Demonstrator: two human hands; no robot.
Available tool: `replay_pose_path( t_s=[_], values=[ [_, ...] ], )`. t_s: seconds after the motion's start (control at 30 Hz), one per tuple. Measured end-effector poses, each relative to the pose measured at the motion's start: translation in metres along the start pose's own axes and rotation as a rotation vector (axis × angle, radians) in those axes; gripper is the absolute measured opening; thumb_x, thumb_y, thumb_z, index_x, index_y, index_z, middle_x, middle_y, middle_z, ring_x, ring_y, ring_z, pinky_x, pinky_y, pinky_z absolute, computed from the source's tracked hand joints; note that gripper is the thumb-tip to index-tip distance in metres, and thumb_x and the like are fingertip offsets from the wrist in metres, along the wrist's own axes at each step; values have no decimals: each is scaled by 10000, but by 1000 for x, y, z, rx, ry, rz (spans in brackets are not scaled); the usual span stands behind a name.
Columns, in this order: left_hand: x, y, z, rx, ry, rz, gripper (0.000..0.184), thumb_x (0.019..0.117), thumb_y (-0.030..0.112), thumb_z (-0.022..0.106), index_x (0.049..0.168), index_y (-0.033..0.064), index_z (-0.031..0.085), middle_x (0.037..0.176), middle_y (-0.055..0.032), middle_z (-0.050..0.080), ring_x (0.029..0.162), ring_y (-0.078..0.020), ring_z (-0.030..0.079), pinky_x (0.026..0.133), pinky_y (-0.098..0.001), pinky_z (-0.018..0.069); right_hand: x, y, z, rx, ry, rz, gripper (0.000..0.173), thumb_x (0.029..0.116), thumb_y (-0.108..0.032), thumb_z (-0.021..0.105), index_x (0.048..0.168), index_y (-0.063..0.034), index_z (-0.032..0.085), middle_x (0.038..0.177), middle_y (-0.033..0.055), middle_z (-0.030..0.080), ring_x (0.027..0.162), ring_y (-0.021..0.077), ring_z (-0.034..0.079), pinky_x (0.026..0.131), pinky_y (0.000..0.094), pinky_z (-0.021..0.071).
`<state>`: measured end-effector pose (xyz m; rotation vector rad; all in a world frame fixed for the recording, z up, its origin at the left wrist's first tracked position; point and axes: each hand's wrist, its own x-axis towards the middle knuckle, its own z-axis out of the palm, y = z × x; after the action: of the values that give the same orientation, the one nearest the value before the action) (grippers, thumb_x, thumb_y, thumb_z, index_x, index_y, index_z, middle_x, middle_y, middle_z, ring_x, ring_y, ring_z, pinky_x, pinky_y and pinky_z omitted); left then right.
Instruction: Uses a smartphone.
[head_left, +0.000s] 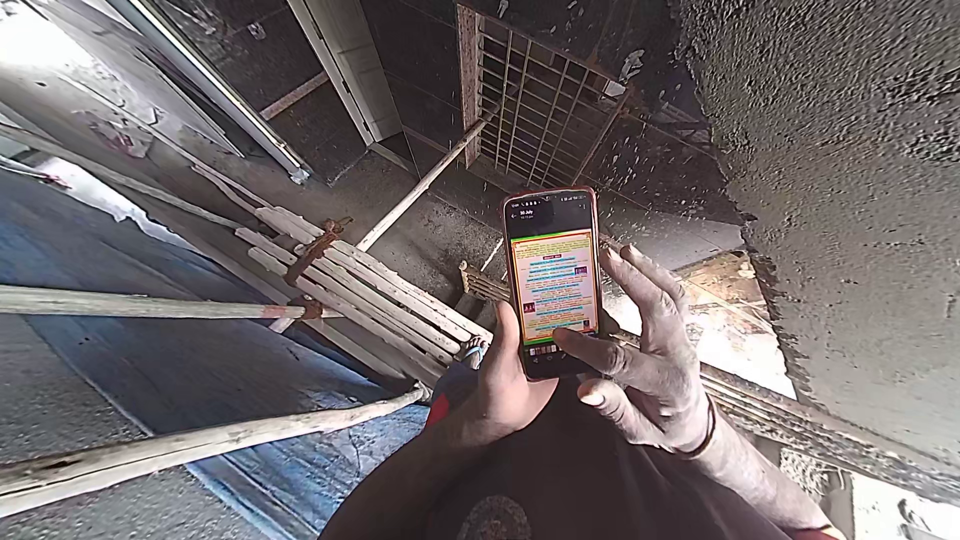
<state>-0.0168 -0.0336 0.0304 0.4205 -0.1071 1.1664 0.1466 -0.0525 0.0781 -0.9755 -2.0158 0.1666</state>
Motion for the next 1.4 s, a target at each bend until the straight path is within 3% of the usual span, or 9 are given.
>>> replay_pose_path(
  t_s=[1.2, 1.4],
  values=[
    [-4, 3, -3, -3, 12, -8, 573, 1036, 557, 440, 1402, 132, 556, 1325, -118, 643, 1253, -237, 610, 1067, -471, 487, -6, 0, -5, -42, 19, 29, 401, 1022, -565, 502, 1195, -302, 750, 1623, 148, 366, 1553, 378, 186, 1251, 571, 206],
    [-4, 3, -4, -3, 6, -17, 584, 1032, 567, 442, 1403, 130, 552, 1323, -124, 641, 1247, -243, 611, 1062, -472, 489, -5, 1, -8, -37, 30, 40, 403, 1021, -577, 497, 1216, -321, 739, 1633, 119, 360, 1558, 362, 182, 1253, 567, 201]
  ],
)
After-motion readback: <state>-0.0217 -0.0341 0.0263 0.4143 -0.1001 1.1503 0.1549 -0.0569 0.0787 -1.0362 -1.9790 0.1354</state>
